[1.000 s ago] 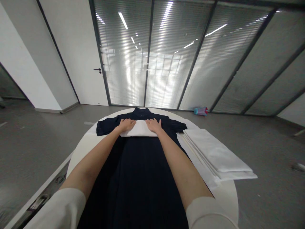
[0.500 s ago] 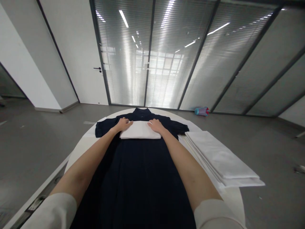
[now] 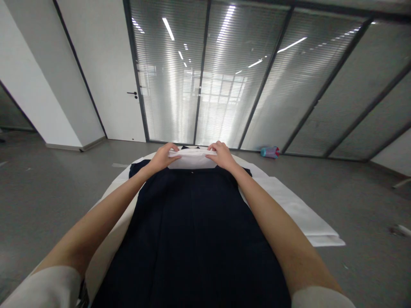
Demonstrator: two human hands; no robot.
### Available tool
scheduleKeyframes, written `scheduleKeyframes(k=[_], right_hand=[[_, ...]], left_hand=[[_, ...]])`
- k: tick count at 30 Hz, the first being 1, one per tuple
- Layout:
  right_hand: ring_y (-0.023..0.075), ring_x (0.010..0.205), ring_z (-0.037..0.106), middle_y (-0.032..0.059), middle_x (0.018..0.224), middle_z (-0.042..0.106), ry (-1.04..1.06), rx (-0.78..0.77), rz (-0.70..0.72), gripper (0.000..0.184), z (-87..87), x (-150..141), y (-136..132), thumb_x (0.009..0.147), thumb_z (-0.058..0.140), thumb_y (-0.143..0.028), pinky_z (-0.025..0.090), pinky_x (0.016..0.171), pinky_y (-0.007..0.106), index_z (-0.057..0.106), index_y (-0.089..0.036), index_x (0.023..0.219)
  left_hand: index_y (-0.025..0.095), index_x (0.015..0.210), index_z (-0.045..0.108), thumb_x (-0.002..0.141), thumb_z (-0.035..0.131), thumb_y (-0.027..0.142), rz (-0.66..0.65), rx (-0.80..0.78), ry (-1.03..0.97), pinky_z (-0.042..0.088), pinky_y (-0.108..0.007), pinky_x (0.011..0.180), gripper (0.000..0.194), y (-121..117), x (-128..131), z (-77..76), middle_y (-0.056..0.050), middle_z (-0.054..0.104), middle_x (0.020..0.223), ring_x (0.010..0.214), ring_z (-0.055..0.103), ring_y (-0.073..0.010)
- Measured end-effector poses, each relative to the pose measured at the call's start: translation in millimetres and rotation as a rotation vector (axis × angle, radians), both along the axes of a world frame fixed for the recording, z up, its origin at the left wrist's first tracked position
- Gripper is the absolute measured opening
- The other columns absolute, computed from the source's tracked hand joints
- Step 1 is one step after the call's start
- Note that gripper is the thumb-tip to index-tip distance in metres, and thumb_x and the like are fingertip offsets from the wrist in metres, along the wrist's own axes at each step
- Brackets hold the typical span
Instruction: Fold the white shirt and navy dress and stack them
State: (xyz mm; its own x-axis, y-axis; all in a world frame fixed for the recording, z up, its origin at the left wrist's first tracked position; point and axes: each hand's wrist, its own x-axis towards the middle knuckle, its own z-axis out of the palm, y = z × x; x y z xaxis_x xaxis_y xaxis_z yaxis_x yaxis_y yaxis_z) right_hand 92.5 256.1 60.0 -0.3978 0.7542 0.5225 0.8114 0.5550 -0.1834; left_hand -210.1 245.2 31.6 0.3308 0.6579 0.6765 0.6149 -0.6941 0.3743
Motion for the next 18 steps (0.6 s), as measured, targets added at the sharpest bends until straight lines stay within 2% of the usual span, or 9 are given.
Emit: scheduleKeyframes(k=[2,3,5,8,10,13,15,18], right_hand=[[0.0266,0.100,0.054,0.0080,0.100,0.061,-0.144,0.070,-0.011,0.017,-5.3,5,-34,0.084,0.069,-0.022,0.040,0.087,0.037,0.066,-0.020,0.101],[0.0271,0.100,0.054,0.0084,0.100,0.061,-0.234,0.054,-0.005,0.018,-13.0,7,-51,0.083,0.070,-0.019,0.039,0.087,0.037,0.065,-0.020,0.101],[0.0266,0.096,0.055,0.0082,0.099,0.061,-0.390,-0.070,0.031,0.020,-33.8,11,-81,0.081,0.074,-0.020,0.040,0.083,0.036,0.064,-0.020,0.098],[0.0242,0.091,0.057,0.0069,0.098,0.061,-0.406,-0.233,0.035,0.020,-61.1,17,-107,0.083,0.075,-0.030,0.043,0.079,0.033,0.064,-0.021,0.097],[0.0239,0.093,0.057,0.0071,0.101,0.059,-0.321,-0.219,-0.018,0.021,-70.2,23,-112,0.086,0.073,-0.033,0.045,0.081,0.034,0.064,-0.021,0.100],[0.0247,0.101,0.057,0.0078,0.110,0.054,-0.189,-0.170,-0.070,0.031,-77.6,35,-108,0.084,0.074,-0.032,0.047,0.089,0.037,0.063,-0.022,0.111],[0.0232,0.102,0.058,0.0071,0.115,0.051,-0.106,-0.206,-0.051,0.035,-84.4,43,-103,0.084,0.074,-0.030,0.048,0.092,0.037,0.062,-0.023,0.116],[0.0167,0.090,0.061,0.0050,0.117,0.049,0.056,-0.330,0.017,0.036,-97.9,51,-97,0.083,0.073,-0.029,0.051,0.088,0.033,0.061,-0.024,0.116]], left_hand=[[0.019,0.100,0.060,0.092,0.062,0.035,-0.076,0.132,0.157,0.047,-0.037,0.092,0.018,-27,3,-10.8,-0.009,0.064,0.107,0.102,0.059,-0.0226],[0.019,0.101,0.061,0.094,0.059,0.033,-0.106,0.162,0.262,0.046,-0.037,0.092,0.016,-40,5,-19.7,-0.010,0.064,0.109,0.103,0.059,-0.0230],[0.018,0.103,0.062,0.095,0.059,0.037,-0.160,0.170,0.456,0.045,-0.037,0.090,0.021,-63,6,-40.1,-0.010,0.064,0.109,0.102,0.059,-0.0238],[0.018,0.108,0.064,0.092,0.062,0.045,-0.170,0.131,0.568,0.045,-0.036,0.089,0.031,-85,6,-63.2,-0.010,0.064,0.109,0.102,0.059,-0.0245],[0.019,0.110,0.065,0.092,0.062,0.045,-0.081,0.113,0.533,0.045,-0.037,0.091,0.032,-90,5,-68.7,-0.011,0.062,0.111,0.103,0.059,-0.0252],[0.021,0.111,0.067,0.091,0.063,0.045,0.029,0.037,0.478,0.048,-0.035,0.085,0.032,-92,1,-67.6,-0.009,0.059,0.112,0.095,0.062,-0.0235],[0.024,0.113,0.067,0.090,0.064,0.046,0.030,-0.061,0.458,0.049,-0.031,0.077,0.032,-91,-2,-66.0,-0.007,0.058,0.113,0.086,0.064,-0.0200],[0.027,0.112,0.067,0.089,0.062,0.051,0.010,-0.203,0.363,0.050,-0.029,0.074,0.034,-89,-4,-67.3,-0.004,0.056,0.115,0.077,0.063,-0.0160]])
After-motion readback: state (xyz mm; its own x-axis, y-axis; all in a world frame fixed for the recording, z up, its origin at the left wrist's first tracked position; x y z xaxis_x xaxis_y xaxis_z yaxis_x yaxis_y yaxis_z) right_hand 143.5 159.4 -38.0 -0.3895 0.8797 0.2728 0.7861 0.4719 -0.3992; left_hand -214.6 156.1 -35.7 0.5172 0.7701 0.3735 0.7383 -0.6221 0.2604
